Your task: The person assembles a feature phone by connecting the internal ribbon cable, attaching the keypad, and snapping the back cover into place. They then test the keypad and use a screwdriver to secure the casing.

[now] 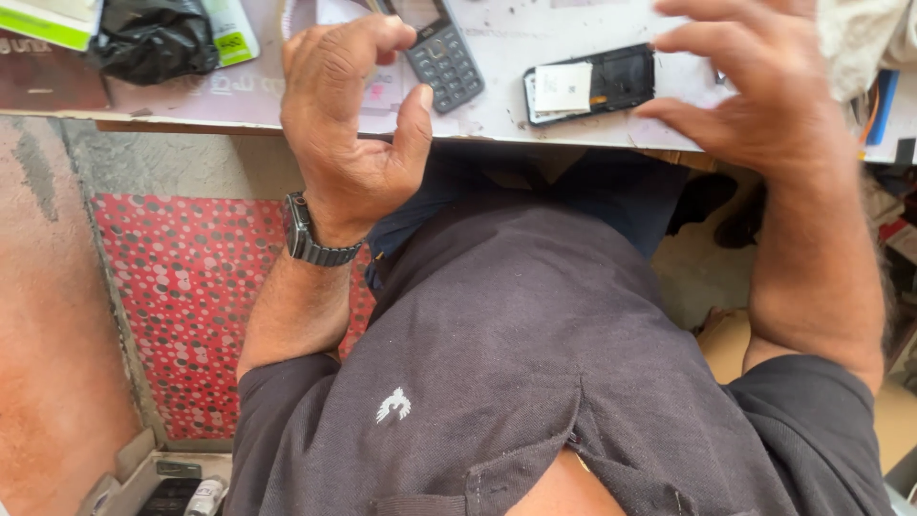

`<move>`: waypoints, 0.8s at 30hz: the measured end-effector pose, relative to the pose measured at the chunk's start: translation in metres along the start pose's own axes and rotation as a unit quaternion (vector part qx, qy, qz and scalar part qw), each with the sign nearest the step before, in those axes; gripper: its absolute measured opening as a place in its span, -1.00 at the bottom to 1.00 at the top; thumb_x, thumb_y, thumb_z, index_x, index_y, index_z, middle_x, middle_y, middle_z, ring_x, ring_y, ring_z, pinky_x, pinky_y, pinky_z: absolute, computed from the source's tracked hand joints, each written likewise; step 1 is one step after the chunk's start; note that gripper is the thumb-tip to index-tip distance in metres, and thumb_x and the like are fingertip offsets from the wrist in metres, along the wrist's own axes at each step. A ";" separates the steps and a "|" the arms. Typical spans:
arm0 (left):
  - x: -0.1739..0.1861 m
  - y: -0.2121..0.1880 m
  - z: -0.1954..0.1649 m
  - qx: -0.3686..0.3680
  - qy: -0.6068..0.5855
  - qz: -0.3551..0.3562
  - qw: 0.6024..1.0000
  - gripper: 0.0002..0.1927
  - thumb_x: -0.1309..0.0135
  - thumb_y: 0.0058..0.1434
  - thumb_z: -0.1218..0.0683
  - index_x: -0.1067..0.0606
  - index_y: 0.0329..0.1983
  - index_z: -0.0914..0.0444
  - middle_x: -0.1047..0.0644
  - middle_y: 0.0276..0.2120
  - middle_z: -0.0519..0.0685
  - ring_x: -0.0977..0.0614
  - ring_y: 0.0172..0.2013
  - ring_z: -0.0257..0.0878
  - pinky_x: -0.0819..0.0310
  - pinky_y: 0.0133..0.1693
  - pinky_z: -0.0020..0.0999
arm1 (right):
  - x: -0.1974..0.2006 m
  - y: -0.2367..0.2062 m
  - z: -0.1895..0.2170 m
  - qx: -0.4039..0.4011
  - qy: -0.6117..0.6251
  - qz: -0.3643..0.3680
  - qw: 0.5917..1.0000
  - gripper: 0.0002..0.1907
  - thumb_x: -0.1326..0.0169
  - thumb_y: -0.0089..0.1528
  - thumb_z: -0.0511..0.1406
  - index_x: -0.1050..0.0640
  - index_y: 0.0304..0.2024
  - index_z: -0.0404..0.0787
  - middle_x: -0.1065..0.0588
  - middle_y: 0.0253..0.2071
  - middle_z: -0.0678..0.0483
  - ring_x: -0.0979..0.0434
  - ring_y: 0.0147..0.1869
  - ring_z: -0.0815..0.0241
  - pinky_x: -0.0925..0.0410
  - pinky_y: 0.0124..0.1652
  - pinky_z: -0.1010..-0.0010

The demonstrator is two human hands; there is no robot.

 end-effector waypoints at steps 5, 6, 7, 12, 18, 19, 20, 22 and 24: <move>-0.017 -0.005 -0.007 -0.025 -0.006 0.039 0.999 -0.51 -0.29 0.25 0.22 -0.42 0.22 0.25 -0.54 0.07 -0.02 -0.56 -0.01 -0.09 -0.34 0.12 -0.17 | 0.026 -0.035 -0.026 -0.073 -0.094 -0.015 0.993 -0.66 -0.37 0.24 -0.36 -0.55 -0.01 -0.32 -0.56 -0.03 -0.08 -0.57 0.00 0.05 -0.43 -0.03 0.27; -0.026 -0.005 -0.010 -0.037 -0.009 0.054 0.998 -0.50 -0.30 0.24 0.20 -0.41 0.22 0.26 -0.53 0.07 -0.01 -0.54 0.00 -0.07 -0.32 0.13 -0.14 | 0.028 -0.046 -0.030 -0.089 -0.133 -0.008 0.987 -0.69 -0.35 0.25 -0.36 -0.55 -0.01 -0.30 -0.56 -0.06 -0.06 -0.57 -0.03 0.07 -0.43 -0.05 0.29; -0.036 -0.005 -0.013 -0.050 -0.012 0.068 0.996 -0.48 -0.31 0.23 0.18 -0.41 0.22 0.27 -0.52 0.07 0.00 -0.53 0.01 -0.05 -0.30 0.15 -0.10 | 0.031 -0.056 -0.034 -0.101 -0.171 -0.001 0.980 -0.71 -0.34 0.27 -0.36 -0.56 -0.02 -0.29 -0.56 -0.08 -0.04 -0.57 -0.06 0.09 -0.42 -0.07 0.31; -0.067 -0.003 -0.021 -0.091 -0.005 0.111 0.990 -0.44 -0.33 0.18 0.15 -0.41 0.23 0.27 -0.51 0.11 0.02 -0.51 0.09 -0.02 -0.23 0.14 -0.06 | 0.034 -0.082 -0.040 -0.137 -0.254 0.029 0.957 -0.84 -0.25 0.34 -0.36 -0.61 -0.03 -0.22 -0.56 -0.20 0.06 -0.56 -0.19 0.19 -0.42 -0.18 0.42; -0.070 0.003 -0.021 -0.109 -0.012 0.104 0.989 -0.44 -0.35 0.18 0.15 -0.42 0.22 0.26 -0.52 0.10 0.00 -0.51 0.09 -0.05 -0.21 0.13 -0.07 | 0.023 -0.060 -0.030 -0.144 -0.190 0.006 0.971 -0.88 -0.18 0.37 -0.33 -0.60 -0.04 -0.14 -0.57 -0.19 0.10 -0.59 -0.17 0.19 -0.44 -0.16 0.41; -0.070 0.004 -0.022 -0.110 -0.013 0.104 0.988 -0.45 -0.36 0.20 0.14 -0.42 0.22 0.26 -0.52 0.10 0.00 -0.51 0.09 -0.05 -0.21 0.13 -0.08 | 0.019 -0.055 -0.030 -0.146 -0.187 0.004 0.972 -0.88 -0.19 0.37 -0.32 -0.60 -0.04 -0.14 -0.57 -0.19 0.10 -0.59 -0.17 0.18 -0.43 -0.15 0.39; -0.069 0.005 -0.023 -0.111 -0.011 0.101 0.989 -0.45 -0.34 0.18 0.15 -0.42 0.22 0.26 -0.52 0.10 0.00 -0.51 0.09 -0.06 -0.21 0.13 -0.08 | 0.015 -0.050 -0.029 -0.147 -0.184 0.003 0.972 -0.88 -0.20 0.37 -0.30 -0.61 -0.04 -0.13 -0.57 -0.20 0.10 -0.59 -0.17 0.17 -0.43 -0.15 0.36; -0.068 0.006 -0.025 -0.112 -0.004 0.096 0.989 -0.44 -0.31 0.15 0.18 -0.42 0.22 0.25 -0.52 0.10 -0.01 -0.51 0.09 -0.06 -0.22 0.13 -0.08 | 0.005 -0.041 -0.030 -0.153 -0.200 0.006 0.968 -0.89 -0.22 0.38 -0.29 -0.64 -0.06 -0.14 -0.57 -0.25 0.10 -0.59 -0.21 0.16 -0.42 -0.19 0.32; -0.067 0.008 -0.026 -0.104 -0.004 0.094 0.990 -0.45 -0.31 0.16 0.18 -0.42 0.22 0.24 -0.52 0.11 -0.01 -0.51 0.07 -0.08 -0.22 0.14 -0.09 | -0.002 -0.032 -0.031 -0.152 -0.213 -0.005 0.965 -0.86 -0.23 0.37 -0.26 -0.64 -0.10 -0.18 -0.57 -0.29 0.08 -0.59 -0.21 0.13 -0.42 -0.21 0.30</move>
Point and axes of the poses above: each hand's wrist, its own y-axis towards the middle knuckle, its own x-axis out of the back of the hand, z = x × y, the point moved 9 cm from there along y, towards the middle knuckle
